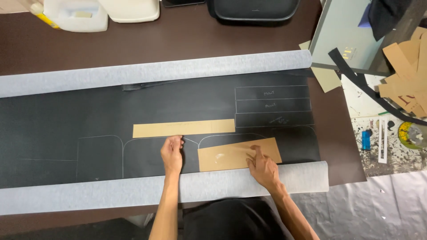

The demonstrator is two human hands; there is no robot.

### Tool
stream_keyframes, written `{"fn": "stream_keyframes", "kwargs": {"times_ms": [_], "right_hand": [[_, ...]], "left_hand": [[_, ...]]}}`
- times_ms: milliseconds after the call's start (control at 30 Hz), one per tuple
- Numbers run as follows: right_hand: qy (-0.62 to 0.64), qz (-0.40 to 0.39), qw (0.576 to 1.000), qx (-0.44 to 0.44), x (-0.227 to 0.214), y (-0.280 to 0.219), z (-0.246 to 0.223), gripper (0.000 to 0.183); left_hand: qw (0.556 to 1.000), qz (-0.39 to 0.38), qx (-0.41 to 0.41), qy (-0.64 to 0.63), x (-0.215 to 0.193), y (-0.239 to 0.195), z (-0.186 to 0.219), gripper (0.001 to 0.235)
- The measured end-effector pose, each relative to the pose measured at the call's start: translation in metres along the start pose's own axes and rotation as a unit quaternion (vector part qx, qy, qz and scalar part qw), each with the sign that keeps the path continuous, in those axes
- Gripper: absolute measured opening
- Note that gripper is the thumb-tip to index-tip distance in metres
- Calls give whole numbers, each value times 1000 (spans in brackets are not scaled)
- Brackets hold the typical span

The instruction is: Tracing cardboard patterns onto a sheet of black leather using a silver pen

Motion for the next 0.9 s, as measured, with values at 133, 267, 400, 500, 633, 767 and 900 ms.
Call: {"fn": "stream_keyframes", "kwargs": {"times_ms": [133, 267, 400, 500, 633, 767, 900], "right_hand": [[13, -5, 999, 38, -9, 0, -24, 53], [70, -10, 997, 31, -35, -7, -94, 58], [36, -33, 998, 36, -15, 2, -121, 65], [35, -39, 997, 50, -12, 4, -138, 65], [28, -40, 997, 64, -5, 10, -144, 68], [23, -47, 994, 100, 7, 18, -140, 70], [38, -51, 993, 101, 3, 21, -147, 71]], "left_hand": [[983, -1, 80, 168, -58, -7, 6, 16], [960, -28, 164, 226, -86, -7, 8, 17], [931, -51, 237, 274, -86, 0, 20, 29], [892, -67, 303, 330, -80, 8, 20, 45], [859, -84, 337, 376, -76, 20, 20, 54], [819, -95, 365, 432, -76, 30, 14, 59], [803, -85, 375, 455, -73, 30, 9, 61]]}}
Point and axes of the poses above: each hand's wrist, its own y-axis towards the middle knuckle, its own x-axis out of the palm, z = x × y, the point moved 1 cm from there along y, towards the middle knuckle, and after that the axes turned 11 degrees about z, right-handed, at the moved point
